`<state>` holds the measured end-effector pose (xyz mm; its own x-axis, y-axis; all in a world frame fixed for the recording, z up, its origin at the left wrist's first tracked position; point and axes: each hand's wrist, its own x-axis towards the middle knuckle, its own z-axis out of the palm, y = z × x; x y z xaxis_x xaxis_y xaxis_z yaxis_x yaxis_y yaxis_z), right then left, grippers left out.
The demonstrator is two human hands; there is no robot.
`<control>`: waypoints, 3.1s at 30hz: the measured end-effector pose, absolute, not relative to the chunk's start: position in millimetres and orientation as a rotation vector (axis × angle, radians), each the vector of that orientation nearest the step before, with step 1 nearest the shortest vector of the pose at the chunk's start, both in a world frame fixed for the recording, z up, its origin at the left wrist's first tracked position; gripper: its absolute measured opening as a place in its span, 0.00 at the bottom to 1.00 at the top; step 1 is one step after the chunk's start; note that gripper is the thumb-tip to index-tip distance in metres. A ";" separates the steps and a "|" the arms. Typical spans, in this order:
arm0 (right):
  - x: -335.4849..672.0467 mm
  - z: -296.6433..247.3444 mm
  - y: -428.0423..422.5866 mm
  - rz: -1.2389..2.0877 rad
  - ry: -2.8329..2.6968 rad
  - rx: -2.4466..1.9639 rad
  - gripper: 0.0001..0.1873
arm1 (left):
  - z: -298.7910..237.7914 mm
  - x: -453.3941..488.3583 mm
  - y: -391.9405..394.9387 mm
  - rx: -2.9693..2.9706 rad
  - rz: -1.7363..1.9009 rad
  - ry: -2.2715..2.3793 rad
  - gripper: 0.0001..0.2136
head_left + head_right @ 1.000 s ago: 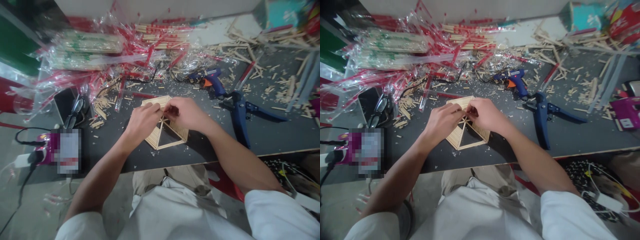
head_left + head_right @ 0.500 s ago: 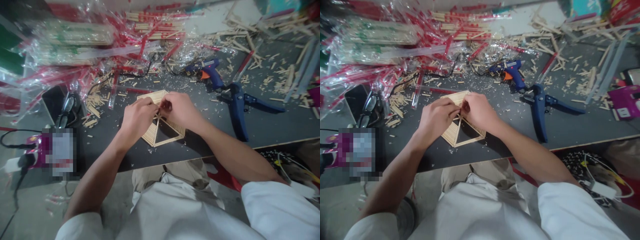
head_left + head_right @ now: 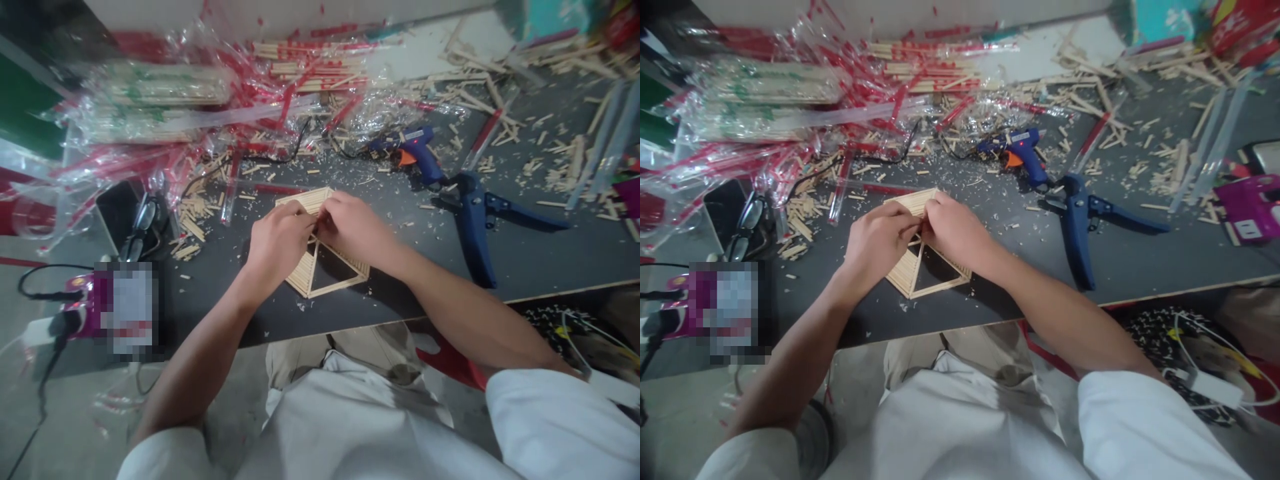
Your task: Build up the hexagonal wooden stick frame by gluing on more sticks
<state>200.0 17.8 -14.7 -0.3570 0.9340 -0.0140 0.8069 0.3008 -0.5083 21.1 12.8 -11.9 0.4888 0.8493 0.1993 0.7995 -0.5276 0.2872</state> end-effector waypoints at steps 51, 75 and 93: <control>231.2 21.6 18.3 1.180 -1.757 -1.296 0.06 | -36.8 9.8 9.4 2.714 0.876 1.243 0.17; 353.5 13.9 -64.3 0.396 -1.729 -2.831 0.42 | -30.2 9.2 8.8 2.722 0.453 1.422 0.13; 331.7 52.6 -74.9 0.736 -1.558 -2.622 0.13 | -16.2 8.2 6.7 2.634 0.608 1.481 0.17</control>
